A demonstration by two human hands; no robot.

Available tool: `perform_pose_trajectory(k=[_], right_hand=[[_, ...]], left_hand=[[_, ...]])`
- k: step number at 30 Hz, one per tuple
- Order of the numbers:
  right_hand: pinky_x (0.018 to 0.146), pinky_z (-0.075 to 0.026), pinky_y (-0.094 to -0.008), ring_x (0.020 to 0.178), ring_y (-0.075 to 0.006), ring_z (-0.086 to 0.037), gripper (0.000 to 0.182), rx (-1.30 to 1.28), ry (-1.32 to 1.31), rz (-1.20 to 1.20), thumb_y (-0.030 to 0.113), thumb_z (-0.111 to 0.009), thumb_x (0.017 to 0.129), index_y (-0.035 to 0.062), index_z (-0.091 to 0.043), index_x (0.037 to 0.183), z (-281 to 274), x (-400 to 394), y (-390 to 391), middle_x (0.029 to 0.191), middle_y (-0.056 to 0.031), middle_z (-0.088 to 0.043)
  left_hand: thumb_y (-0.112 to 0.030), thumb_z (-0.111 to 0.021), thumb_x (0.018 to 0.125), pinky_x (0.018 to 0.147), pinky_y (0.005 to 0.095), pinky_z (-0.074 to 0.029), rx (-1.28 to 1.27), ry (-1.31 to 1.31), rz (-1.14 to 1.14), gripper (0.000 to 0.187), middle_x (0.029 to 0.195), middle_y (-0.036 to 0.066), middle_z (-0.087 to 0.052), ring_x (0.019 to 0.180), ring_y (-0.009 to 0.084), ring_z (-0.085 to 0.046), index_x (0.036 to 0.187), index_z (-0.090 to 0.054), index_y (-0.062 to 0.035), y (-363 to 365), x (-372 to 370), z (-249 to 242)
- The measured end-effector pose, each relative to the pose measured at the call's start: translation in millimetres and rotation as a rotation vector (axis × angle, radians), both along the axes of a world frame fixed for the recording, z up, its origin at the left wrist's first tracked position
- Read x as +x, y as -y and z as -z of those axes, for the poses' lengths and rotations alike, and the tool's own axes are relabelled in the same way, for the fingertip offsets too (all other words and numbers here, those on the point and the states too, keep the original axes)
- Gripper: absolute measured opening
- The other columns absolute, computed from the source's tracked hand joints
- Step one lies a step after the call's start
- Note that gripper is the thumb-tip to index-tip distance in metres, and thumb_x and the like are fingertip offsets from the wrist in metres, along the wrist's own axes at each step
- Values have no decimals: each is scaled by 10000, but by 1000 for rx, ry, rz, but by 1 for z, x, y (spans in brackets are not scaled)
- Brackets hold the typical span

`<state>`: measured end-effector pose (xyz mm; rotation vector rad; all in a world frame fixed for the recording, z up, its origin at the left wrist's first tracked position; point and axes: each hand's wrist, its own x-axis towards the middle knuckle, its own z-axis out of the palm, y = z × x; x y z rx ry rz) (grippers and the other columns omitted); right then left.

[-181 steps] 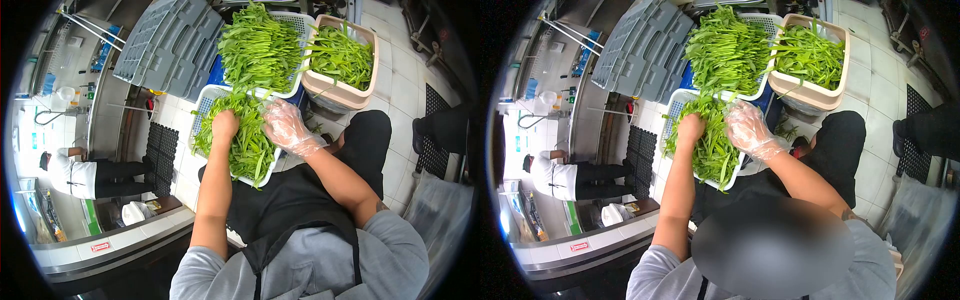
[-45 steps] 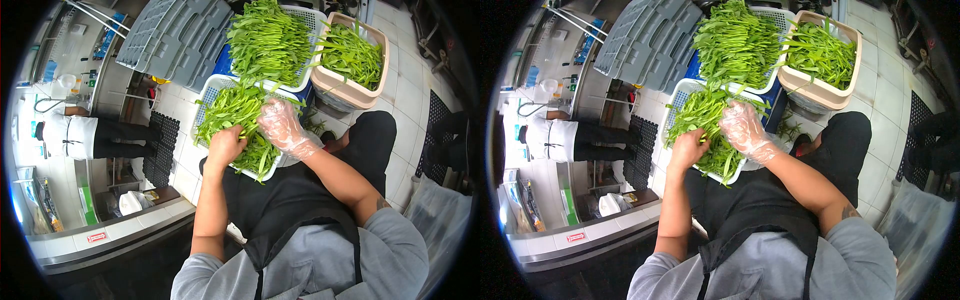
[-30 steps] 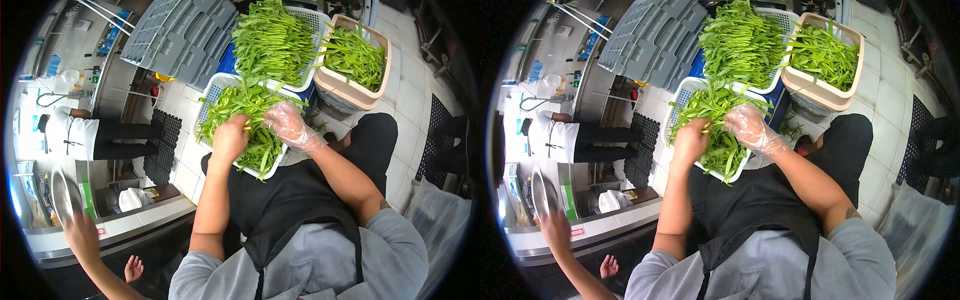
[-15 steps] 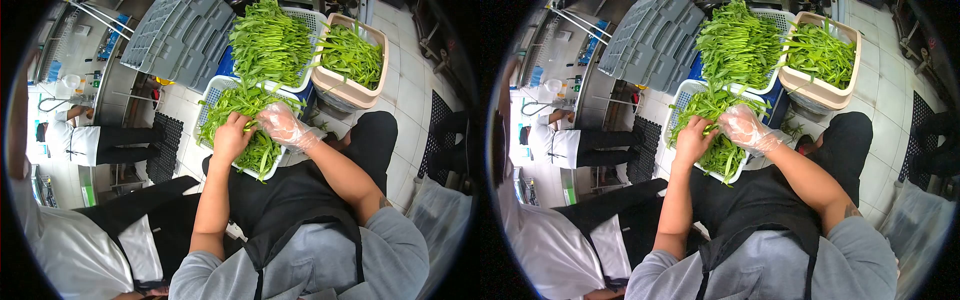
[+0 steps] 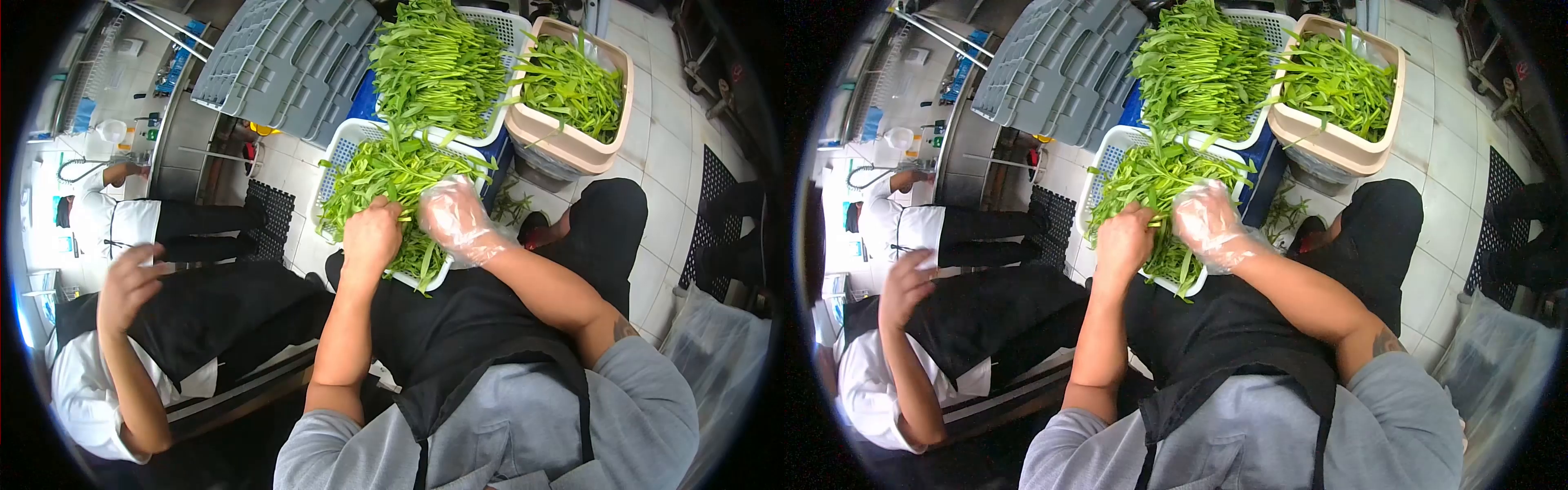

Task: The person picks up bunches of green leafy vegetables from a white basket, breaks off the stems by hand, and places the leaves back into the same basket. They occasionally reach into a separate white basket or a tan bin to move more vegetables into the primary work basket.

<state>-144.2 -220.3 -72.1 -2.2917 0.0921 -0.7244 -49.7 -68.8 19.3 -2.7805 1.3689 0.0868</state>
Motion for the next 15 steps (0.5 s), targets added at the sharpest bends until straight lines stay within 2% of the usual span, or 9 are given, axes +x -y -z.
perform_pose_trajectory(k=[4, 5, 6, 8, 9, 10, 12, 14, 15], right_hand=[[913, -415, -492, 1024, -323, -591, 140, -181, -292, -13, 277, -662, 841, 137, -663, 851, 4, -5, 34, 945, -80, -654], [925, -414, -483, 1018, -327, -589, 128, -213, 26, 65, 270, -675, 832, 154, -684, 884, 8, -8, 38, 946, -78, -657], [932, -414, -483, 1023, -330, -588, 128, -190, 14, -1, 269, -672, 832, 159, -689, 894, 5, -7, 46, 952, -80, -659], [947, -413, -485, 1031, -336, -586, 135, -146, -5, -131, 269, -665, 833, 168, -699, 915, -4, -5, 62, 964, -83, -662], [975, -411, -494, 1038, -342, -606, 138, -101, 134, -109, 255, -663, 816, 170, -718, 910, -2, -5, 62, 942, -91, -673], [988, -409, -501, 1046, -349, -612, 143, -180, 3, -141, 244, -670, 801, 166, -725, 908, 0, -6, 61, 937, -95, -679], [1014, -405, -515, 1062, -362, -625, 159, -337, -259, -202, 222, -685, 771, 158, -741, 906, -3, -8, 60, 927, -102, -691], [1078, -369, -553, 1164, -372, -600, 204, -247, -255, -205, 199, -681, 755, 137, -758, 934, 10, -7, 57, 958, -110, -696], [1119, -341, -559, 1252, -374, -562, 230, -189, -209, -177, 213, -678, 769, 128, -757, 967, 17, -8, 56, 998, -106, -689]], left_hand=[[-95, -711, 852, 794, 479, -552, -247, 41, -57, 146, 967, 152, -696, 899, 376, -685, 993, -730, -60, -18, 13, -23], [-83, -702, 871, 818, 469, -543, -379, 62, -13, 161, 977, 156, -706, 934, 374, -675, 1025, -736, -53, -25, 19, -28], [-109, -691, 935, 873, 437, -526, -464, -22, -190, 166, 981, 155, -728, 983, 351, -651, 1081, -730, -39, -23, 18, -43], [-159, -682, 984, 831, 392, -541, -674, 63, -174, 193, 924, 141, -733, 907, 291, -684, 1120, -702, -23, -41, 46, -36], [-166, -670, 997, 801, 376, -545, -738, -45, -258, 201, 908, 137, -731, 870, 261, -694, 1144, -691, -30, -40, 48, -44], [-173, -658, 1010, 770, 360, -550, -799, -155, -341, 209, 892, 132, -728, 833, 232, -705, 1167, -680, -36, -39, 49, -52], [-184, -680, 997, 740, 325, -541, -761, -191, -315, 235, 875, 117, -726, 783, 169, -687, 1186, -676, -43, -28, 56, -53], [-167, -697, 981, 773, 304, -524, -700, -359, -370, 232, 858, 90, -726, 804, 126, -654, 1177, -695, -45, 5, 42, -56], [-147, -712, 949, 790, 338, -537, -586, -332, -250, 252, 887, 115, -734, 827, 180, -684, 1182, -705, -52, 17, 46, -43]])
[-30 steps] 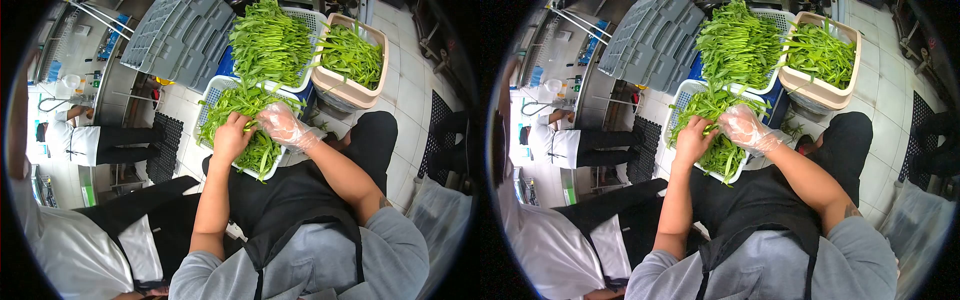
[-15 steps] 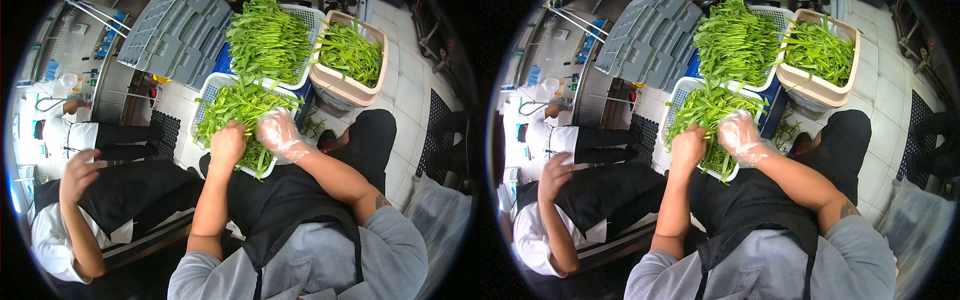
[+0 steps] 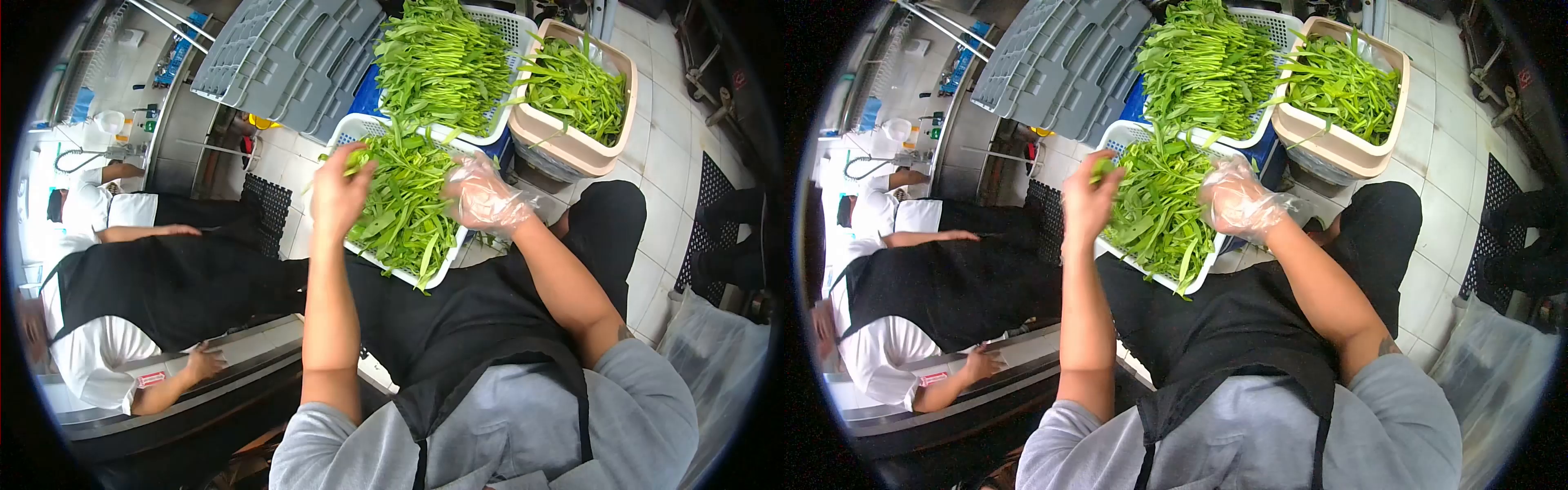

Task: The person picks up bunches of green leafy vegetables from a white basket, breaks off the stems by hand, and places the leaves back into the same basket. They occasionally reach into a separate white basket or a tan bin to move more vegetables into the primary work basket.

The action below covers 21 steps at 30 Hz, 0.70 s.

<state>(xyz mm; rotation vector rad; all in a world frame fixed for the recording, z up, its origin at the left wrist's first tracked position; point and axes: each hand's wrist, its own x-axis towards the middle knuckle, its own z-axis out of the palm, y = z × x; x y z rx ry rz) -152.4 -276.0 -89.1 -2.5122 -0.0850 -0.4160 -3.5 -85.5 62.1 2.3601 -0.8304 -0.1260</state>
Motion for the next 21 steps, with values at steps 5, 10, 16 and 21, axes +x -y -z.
perform_pose_trajectory(k=[5, 10, 16, 21], right_hand=[[1082, -381, -526, 1187, -378, -573, 289, 64, 162, 172, 156, -644, 767, 124, -736, 1040, -12, -2, 10, 1094, -129, -679], [1052, -408, -541, 1169, -362, -610, 242, 36, 300, 137, 162, -647, 738, 178, -727, 965, 14, -2, 17, 993, -101, -688], [1110, -380, -520, 1167, -361, -607, 283, 59, 275, 164, 34, -604, 727, 123, -748, 953, 1, 0, 15, 1056, -64, -713], [871, -519, -475, 929, -347, -669, 229, 190, 587, 211, -23, -606, 694, 110, -696, 857, -16, 15, 26, 884, -101, -699]], left_hand=[[-118, -702, 853, 908, 482, -549, 541, 225, 366, 330, 1139, 166, -686, 1016, 397, -683, 1181, -741, -118, 47, 27, 105], [-168, -668, 908, 887, 490, -549, 535, 171, 461, 271, 1149, 179, -686, 1016, 404, -683, 1166, -734, -120, 46, 43, 114], [-208, -645, 1004, 893, 355, -515, -156, -113, 112, 281, 1022, 123, -764, 949, 224, -692, 1244, -679, -65, -3, 61, 67], [-159, -581, 1058, 937, 285, -475, -490, -181, -109, 243, 1047, 54, -727, 985, 134, -641, 1238, -651, -13, -66, 57, 43]])
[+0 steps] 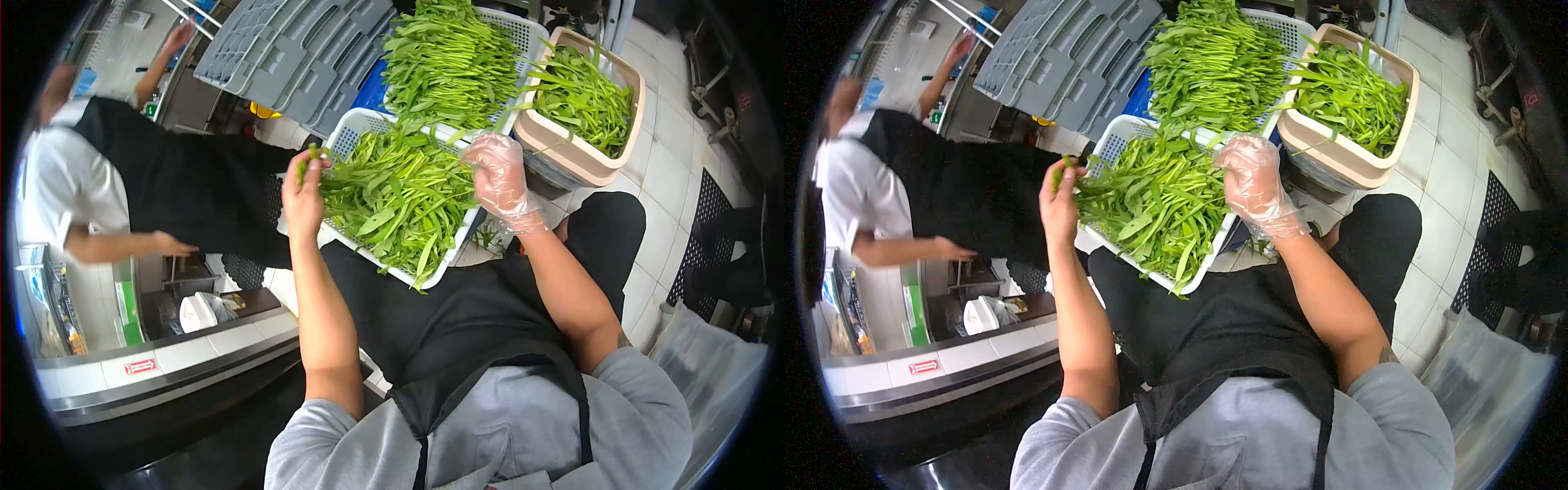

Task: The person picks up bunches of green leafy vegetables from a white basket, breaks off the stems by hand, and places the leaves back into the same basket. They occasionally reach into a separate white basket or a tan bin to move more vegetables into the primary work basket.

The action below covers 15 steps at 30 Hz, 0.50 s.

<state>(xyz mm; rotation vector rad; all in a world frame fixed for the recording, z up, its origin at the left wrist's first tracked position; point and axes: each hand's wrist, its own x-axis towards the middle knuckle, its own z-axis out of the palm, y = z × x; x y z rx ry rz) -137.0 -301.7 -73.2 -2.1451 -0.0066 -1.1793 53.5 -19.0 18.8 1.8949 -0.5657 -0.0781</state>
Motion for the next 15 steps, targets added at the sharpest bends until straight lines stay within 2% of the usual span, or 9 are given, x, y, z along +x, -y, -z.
perform_pose_trajectory(k=[1, 3, 4, 5, 8, 10, 11, 12, 15], right_hand=[[842, -526, -469, 902, -351, -669, 236, 25, -5, -14, -30, -606, 692, 107, -694, 863, -6, 2, -3, 879, -103, -700], [797, -530, -467, 847, -361, -662, 181, 36, 13, -80, 7, -611, 724, 86, -677, 873, 0, 16, -10, 877, -123, -701], [797, -528, -472, 848, -363, -663, 157, 41, -126, -132, 31, -608, 738, 85, -677, 868, 13, 25, -17, 877, -132, -702], [796, -526, -478, 848, -365, -664, 135, 45, -263, -183, 55, -605, 752, 83, -678, 863, 26, 33, -25, 876, -141, -703], [806, -519, -509, 859, -374, -672, 123, -269, -638, -136, 151, -591, 805, 93, -687, 855, 23, 39, -42, 855, -150, -696], [805, -512, -523, 849, -380, -669, 125, -463, -817, -104, 161, -595, 808, 101, -684, 872, 26, 46, -47, 824, -140, -684], [845, -491, -520, 901, -373, -654, 167, -493, -712, -67, 172, -593, 825, 102, -667, 957, 38, 45, -47, 869, -128, -681], [866, -481, -513, 923, -369, -645, 174, -485, -665, -60, 172, -587, 832, 105, -659, 976, 39, 45, -45, 893, -127, -680], [957, -435, -485, 1020, -343, -609, 175, -464, -485, -59, 170, -553, 872, 121, -628, 1022, 28, 38, -41, 987, -123, -669]], left_hand=[[-138, -560, 1070, 950, 288, -477, -55, 33, -76, 230, 1073, 70, -705, 972, 138, -640, 1236, -634, 2, -7, -9, -6], [-122, -546, 1074, 949, 341, -503, -339, 46, -34, 230, 1024, 83, -676, 971, 182, -651, 1243, -613, 19, -21, -16, -5], [-115, -539, 1076, 938, 353, -513, -468, 6, -6, 228, 1004, 83, -668, 966, 197, -654, 1246, -605, 22, -23, -23, -12], [-116, -554, 1069, 849, 333, -524, -494, 0, -56, 236, 962, 79, -649, 896, 192, -639, 1253, -594, 25, -24, -32, -18], [-119, -570, 1060, 762, 306, -505, -524, -132, 3, 239, 937, 73, -639, 815, 160, -600, 1243, -598, 32, -39, -40, -26], [-108, -594, 1038, 677, 250, -461, -421, -177, -56, 251, 893, 23, -630, 726, 88, -541, 1248, -632, 23, -39, -52, -30], [-96, -620, 1019, 660, 236, -447, -322, -191, -91, 247, 883, 2, -630, 709, 70, -527, 1237, -651, 16, -37, -60, -33], [-84, -647, 1000, 643, 222, -432, -223, -208, -127, 246, 873, -18, -630, 692, 52, -513, 1227, -669, 9, -36, -67, -33], [-48, -735, 918, 744, 242, -496, -57, -246, -71, 292, 922, -11, -676, 794, 74, -603, 1202, -695, 10, -35, -81, -15]])
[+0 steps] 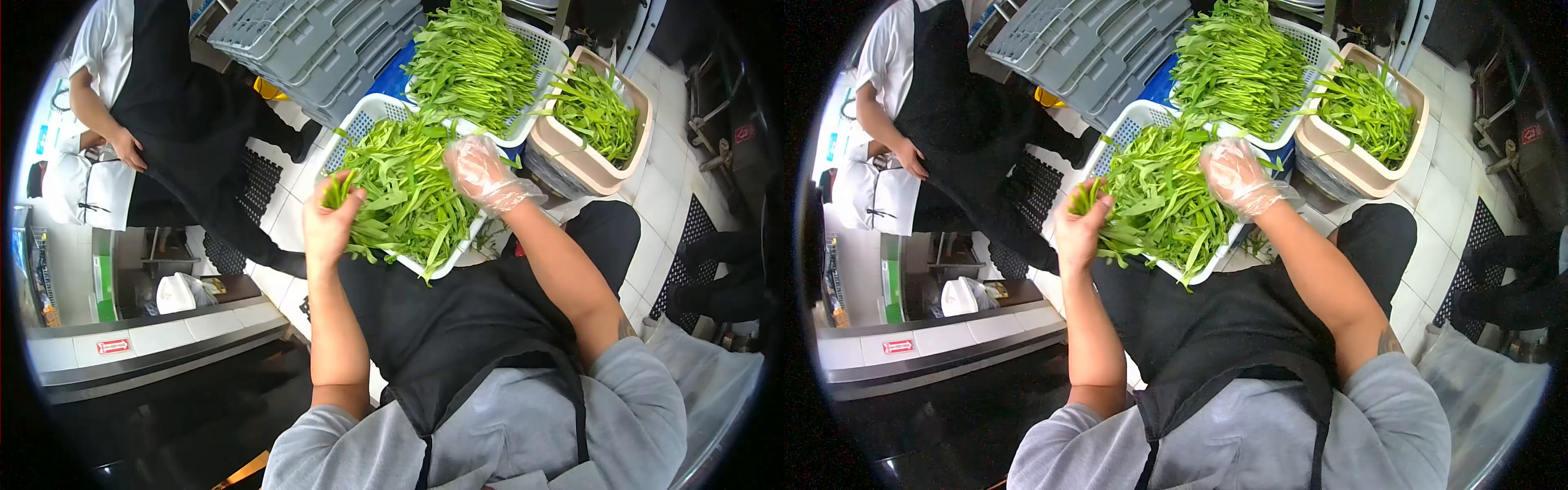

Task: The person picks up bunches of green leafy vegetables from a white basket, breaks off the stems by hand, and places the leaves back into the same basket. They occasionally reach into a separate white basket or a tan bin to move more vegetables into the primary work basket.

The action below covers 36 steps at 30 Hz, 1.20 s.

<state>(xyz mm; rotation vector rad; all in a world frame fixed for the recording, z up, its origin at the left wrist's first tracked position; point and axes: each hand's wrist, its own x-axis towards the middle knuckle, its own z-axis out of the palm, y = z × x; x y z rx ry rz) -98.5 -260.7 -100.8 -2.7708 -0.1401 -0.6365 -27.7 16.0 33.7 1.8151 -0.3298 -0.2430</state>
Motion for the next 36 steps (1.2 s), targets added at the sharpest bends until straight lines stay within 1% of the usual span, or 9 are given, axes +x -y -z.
perform_pose_trajectory(k=[3, 8, 12, 19, 23, 28, 30, 33, 36], right_hand=[[950, -432, -475, 990, -343, -605, 153, 85, 200, -56, 201, -559, 875, 125, -610, 997, -20, 13, 3, 933, -120, -648], [745, -512, -475, 845, -369, -642, 75, 105, 191, -146, 43, -624, 853, 68, -658, 915, -77, 27, 4, 832, -133, -642], [848, -513, -472, 942, -396, -640, 130, 281, 259, -134, 113, -605, 954, 38, -690, 1019, -112, 18, -13, 975, -168, -692], [914, -503, -486, 1033, -410, -640, 233, 521, -24, -53, 173, -549, 984, 25, -696, 1088, -108, 4, -16, 1051, -202, -698], [957, -502, -467, 1053, -388, -655, 256, 246, -72, -93, 197, -605, 952, 42, -718, 1122, -103, -9, -11, 1089, -195, -711], [777, -504, -538, 765, -398, -630, 116, 33, 26, -11, 174, -632, 823, 70, -617, 774, -93, -7, -21, 743, -166, -629], [763, -511, -526, 772, -390, -638, 112, -38, 2, 99, 174, -633, 797, 67, -629, 763, -87, -7, -28, 753, -170, -639], [763, -521, -507, 796, -382, -662, 137, -89, -48, 203, 174, -627, 755, 45, -667, 740, -69, -6, -6, 777, -186, -668], [770, -527, -499, 800, -390, -676, 141, -156, -333, 231, 158, -628, 747, 32, -691, 734, -62, -8, 12, 795, -202, -685]], left_hand=[[-64, -745, 895, 815, 285, -513, 157, 156, 52, 264, 938, 56, -703, 855, 125, -648, 1147, -725, 13, 0, -2, 28], [-105, -703, 911, 886, 371, -539, 234, 393, 62, 247, 1053, 162, -731, 986, 319, -713, 1134, -731, -4, 22, -11, -3], [-119, -721, 902, 920, 374, -540, 260, 538, 106, 242, 1110, 159, -739, 1035, 323, -714, 1123, -732, -21, 42, 3, -15], [-178, -724, 892, 888, 465, -538, 558, 556, 289, 249, 1063, 160, -732, 1019, 377, -683, 1109, -735, -55, 77, 14, -3], [-146, -667, 896, 909, 485, -528, 617, 645, 432, 238, 1105, 153, -719, 1030, 380, -672, 1111, -737, -71, 74, 21, 9], [-81, -619, 862, 947, 509, -511, 773, 585, 521, 278, 1123, 206, -707, 1082, 408, -657, 1119, -710, -29, 78, 12, -4], [-74, -611, 856, 957, 516, -503, 888, 508, 521, 269, 1114, 223, -705, 1097, 414, -651, 1102, -701, -13, 81, 5, -11], [-79, -616, 877, 947, 527, -499, 832, 546, 394, 227, 1105, 233, -705, 1083, 420, -653, 1078, -689, -6, 60, 9, -15], [-168, -622, 998, 902, 412, -519, 517, 487, 190, 239, 1009, 170, -719, 988, 318, -688, 1181, -666, -20, 26, 21, -16]])
